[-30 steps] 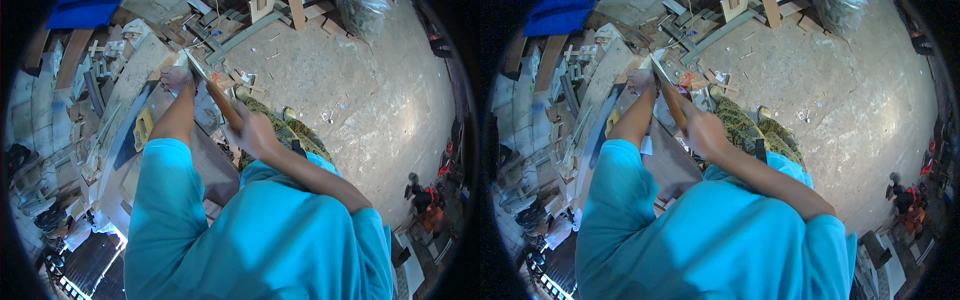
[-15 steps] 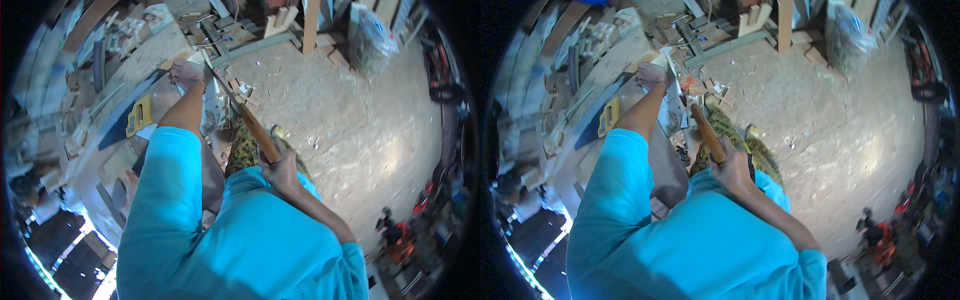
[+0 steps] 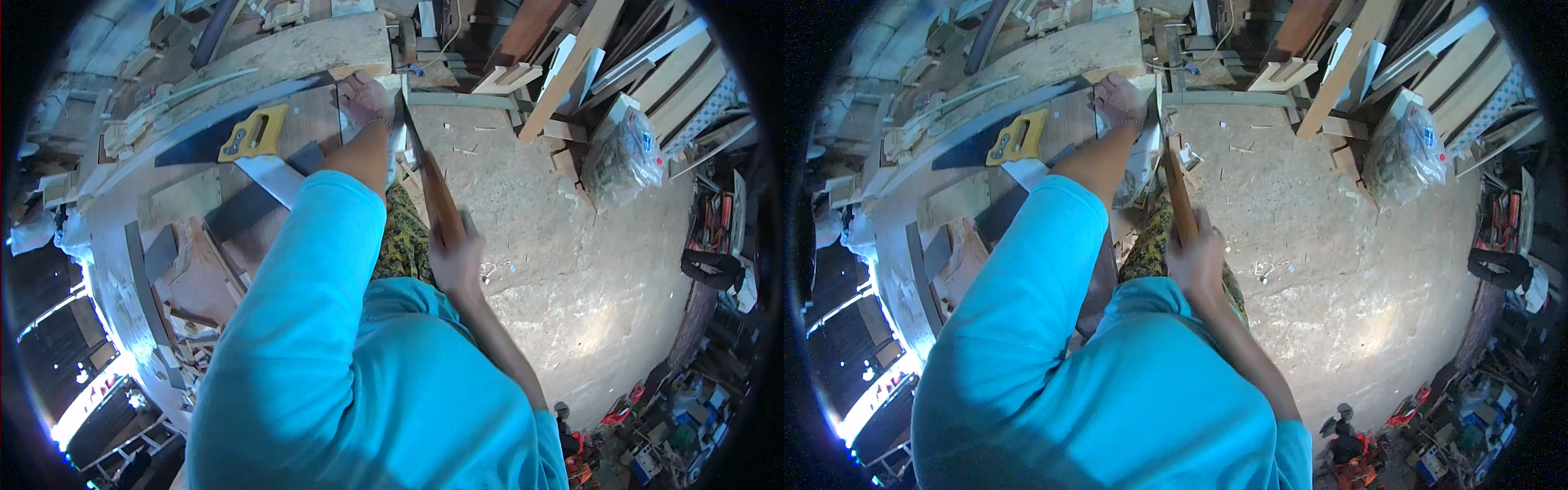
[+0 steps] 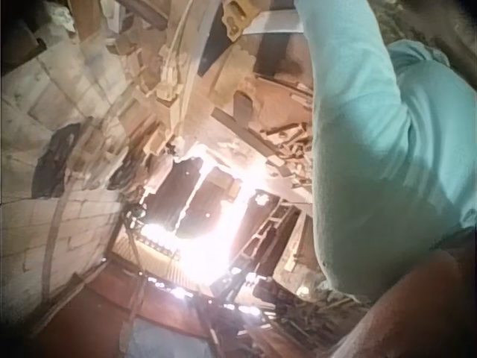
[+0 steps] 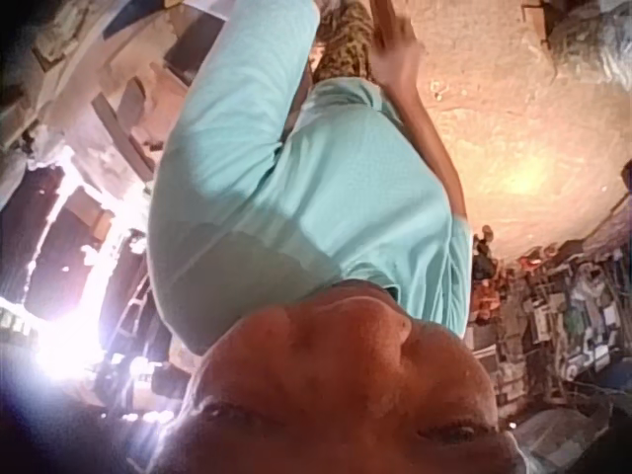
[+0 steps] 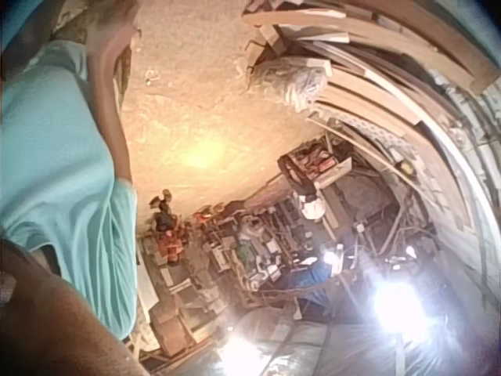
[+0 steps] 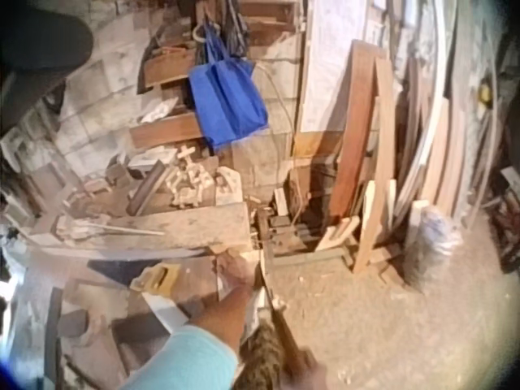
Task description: The person cuts a piece of wood with a hand saw while holding the wood on a workbench by hand.
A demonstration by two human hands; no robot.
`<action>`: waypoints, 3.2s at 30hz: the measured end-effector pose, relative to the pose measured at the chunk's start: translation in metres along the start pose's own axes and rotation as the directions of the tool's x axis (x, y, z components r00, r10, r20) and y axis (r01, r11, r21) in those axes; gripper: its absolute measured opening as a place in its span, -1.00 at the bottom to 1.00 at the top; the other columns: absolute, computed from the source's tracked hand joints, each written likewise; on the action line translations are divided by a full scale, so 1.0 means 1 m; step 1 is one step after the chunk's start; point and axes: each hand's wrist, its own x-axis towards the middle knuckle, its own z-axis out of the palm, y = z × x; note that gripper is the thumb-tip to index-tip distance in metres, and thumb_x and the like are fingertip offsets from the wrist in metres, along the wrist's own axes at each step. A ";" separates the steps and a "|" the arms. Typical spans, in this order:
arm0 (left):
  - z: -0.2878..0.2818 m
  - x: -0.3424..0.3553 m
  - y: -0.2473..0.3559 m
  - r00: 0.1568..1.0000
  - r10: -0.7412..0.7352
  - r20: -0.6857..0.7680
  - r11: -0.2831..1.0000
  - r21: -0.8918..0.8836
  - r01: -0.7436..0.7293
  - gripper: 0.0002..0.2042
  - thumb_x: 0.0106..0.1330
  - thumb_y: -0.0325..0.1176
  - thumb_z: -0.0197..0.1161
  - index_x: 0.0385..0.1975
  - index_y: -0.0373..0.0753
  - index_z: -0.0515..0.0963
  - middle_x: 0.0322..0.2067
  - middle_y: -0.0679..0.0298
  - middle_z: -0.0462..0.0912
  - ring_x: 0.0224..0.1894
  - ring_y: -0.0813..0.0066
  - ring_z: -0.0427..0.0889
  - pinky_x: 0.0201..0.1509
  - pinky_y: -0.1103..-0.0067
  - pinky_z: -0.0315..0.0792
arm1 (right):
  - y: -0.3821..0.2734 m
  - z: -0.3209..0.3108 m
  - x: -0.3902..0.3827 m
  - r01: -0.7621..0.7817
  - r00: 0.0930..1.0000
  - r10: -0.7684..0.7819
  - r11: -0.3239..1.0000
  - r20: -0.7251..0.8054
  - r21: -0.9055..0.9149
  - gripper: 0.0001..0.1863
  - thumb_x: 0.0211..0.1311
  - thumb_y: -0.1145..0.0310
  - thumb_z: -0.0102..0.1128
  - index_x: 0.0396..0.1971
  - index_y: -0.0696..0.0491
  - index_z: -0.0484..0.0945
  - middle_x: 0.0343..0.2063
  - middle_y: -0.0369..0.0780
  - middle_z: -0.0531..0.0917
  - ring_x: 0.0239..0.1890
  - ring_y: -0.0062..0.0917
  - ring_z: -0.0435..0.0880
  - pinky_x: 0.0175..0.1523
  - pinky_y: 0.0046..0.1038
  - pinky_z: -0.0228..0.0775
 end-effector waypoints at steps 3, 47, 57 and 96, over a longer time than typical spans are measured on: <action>-0.013 -0.001 0.012 0.981 -0.013 0.195 0.997 0.073 -0.001 -0.76 0.05 -0.34 -0.04 -0.27 -0.22 0.29 -0.18 0.13 0.36 -0.03 0.21 0.27 -0.01 0.31 0.13 | -0.004 0.020 0.032 0.066 0.997 -0.069 0.991 -0.022 -0.118 -0.84 0.01 0.43 0.08 -0.42 0.18 0.38 -0.68 0.06 0.47 -0.55 -0.02 0.50 -0.50 -0.26 0.34; -0.010 0.004 0.012 0.974 -0.081 0.214 0.993 -0.065 0.096 -0.75 0.14 -0.33 -0.11 -0.18 -0.21 0.28 -0.13 0.14 0.33 -0.01 0.21 0.24 -0.02 0.30 0.09 | 0.003 0.022 -0.010 -0.100 0.991 0.125 0.927 -0.044 0.362 -0.85 0.08 0.50 0.05 -0.37 0.26 0.36 -0.60 -0.21 0.48 -0.52 -0.66 0.45 -0.46 -0.58 0.28; -0.008 0.004 0.012 0.988 -0.106 0.114 0.986 -0.114 0.119 -0.78 0.09 -0.35 -0.05 -0.26 -0.23 0.28 -0.18 0.13 0.37 -0.03 0.22 0.27 0.00 0.26 0.11 | 0.002 0.036 -0.004 -0.122 0.984 0.175 0.820 -0.042 0.559 -0.86 0.08 0.49 0.04 -0.42 0.26 0.36 -0.62 -0.27 0.44 -0.55 -0.70 0.37 -0.48 -0.58 0.26; -0.074 -0.012 -0.046 0.970 -0.121 0.210 0.759 -0.611 0.227 -0.91 0.09 -0.45 0.06 -0.45 -0.31 0.43 -0.40 0.09 0.51 -0.32 0.19 0.50 -0.20 0.45 0.35 | -0.021 -0.021 0.058 -0.318 0.945 0.204 0.751 0.254 0.578 -0.87 0.07 0.48 0.12 -0.37 0.14 0.41 -0.64 -0.34 0.46 -0.76 -0.77 0.32 -0.70 -0.71 0.15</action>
